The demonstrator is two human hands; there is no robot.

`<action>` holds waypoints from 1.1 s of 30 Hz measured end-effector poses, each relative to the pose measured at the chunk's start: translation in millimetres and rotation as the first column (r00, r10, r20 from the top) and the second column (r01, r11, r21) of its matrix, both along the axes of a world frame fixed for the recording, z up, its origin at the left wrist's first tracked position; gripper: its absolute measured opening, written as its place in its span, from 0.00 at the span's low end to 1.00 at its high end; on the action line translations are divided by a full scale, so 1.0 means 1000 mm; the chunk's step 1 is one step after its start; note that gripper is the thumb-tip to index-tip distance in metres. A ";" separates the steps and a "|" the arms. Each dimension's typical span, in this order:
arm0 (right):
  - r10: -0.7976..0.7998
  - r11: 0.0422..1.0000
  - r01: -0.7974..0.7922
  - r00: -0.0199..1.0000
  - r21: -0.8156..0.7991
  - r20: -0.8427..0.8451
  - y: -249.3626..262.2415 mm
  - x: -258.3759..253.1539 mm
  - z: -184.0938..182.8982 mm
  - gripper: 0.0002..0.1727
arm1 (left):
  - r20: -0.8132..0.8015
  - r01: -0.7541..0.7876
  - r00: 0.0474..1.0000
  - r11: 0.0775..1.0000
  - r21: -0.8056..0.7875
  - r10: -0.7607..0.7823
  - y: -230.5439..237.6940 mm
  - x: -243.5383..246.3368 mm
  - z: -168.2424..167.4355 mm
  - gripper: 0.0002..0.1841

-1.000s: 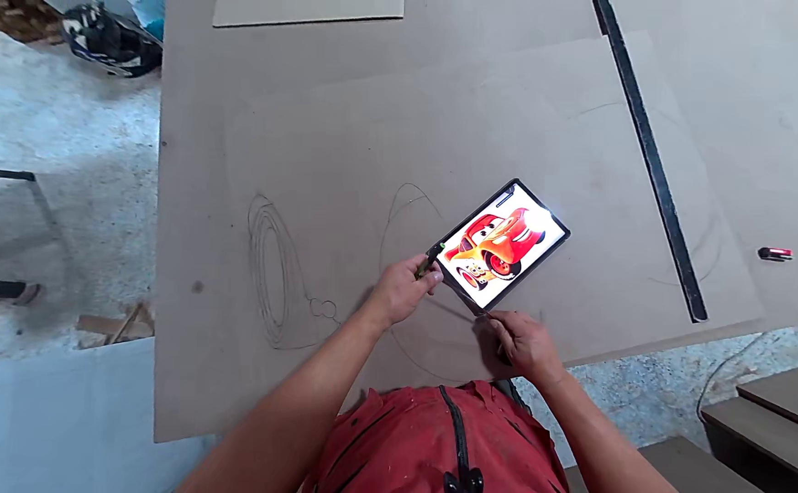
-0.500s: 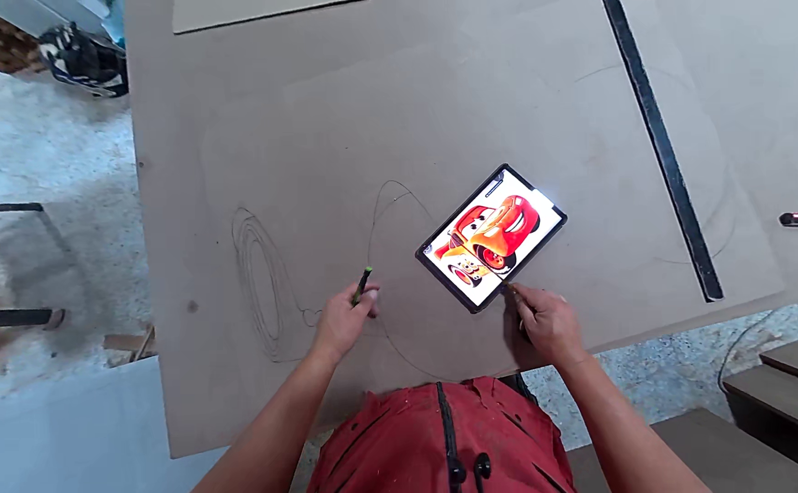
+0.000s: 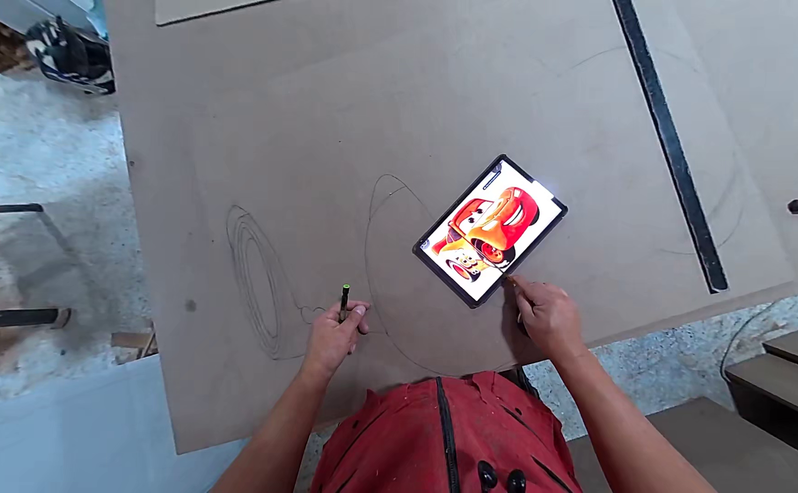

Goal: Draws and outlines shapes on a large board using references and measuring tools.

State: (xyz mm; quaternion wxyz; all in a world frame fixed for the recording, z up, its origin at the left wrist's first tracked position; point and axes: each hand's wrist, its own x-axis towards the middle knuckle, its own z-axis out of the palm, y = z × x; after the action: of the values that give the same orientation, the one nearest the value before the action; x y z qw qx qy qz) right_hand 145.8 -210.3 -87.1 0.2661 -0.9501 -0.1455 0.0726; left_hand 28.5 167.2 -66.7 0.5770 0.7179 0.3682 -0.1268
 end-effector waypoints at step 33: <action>0.014 0.999 -0.013 1.000 -0.030 0.025 0.001 0.001 0.001 0.18 | 0.020 0.018 1.000 1.000 -0.004 -0.018 0.001 0.000 -0.001 0.11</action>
State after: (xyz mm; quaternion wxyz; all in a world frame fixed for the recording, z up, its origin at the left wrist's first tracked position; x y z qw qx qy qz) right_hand 146.9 -209.0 -85.8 0.2497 -0.9538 -0.1541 0.0646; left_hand 28.5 168.3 -67.7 0.5809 0.7213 0.3558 -0.1253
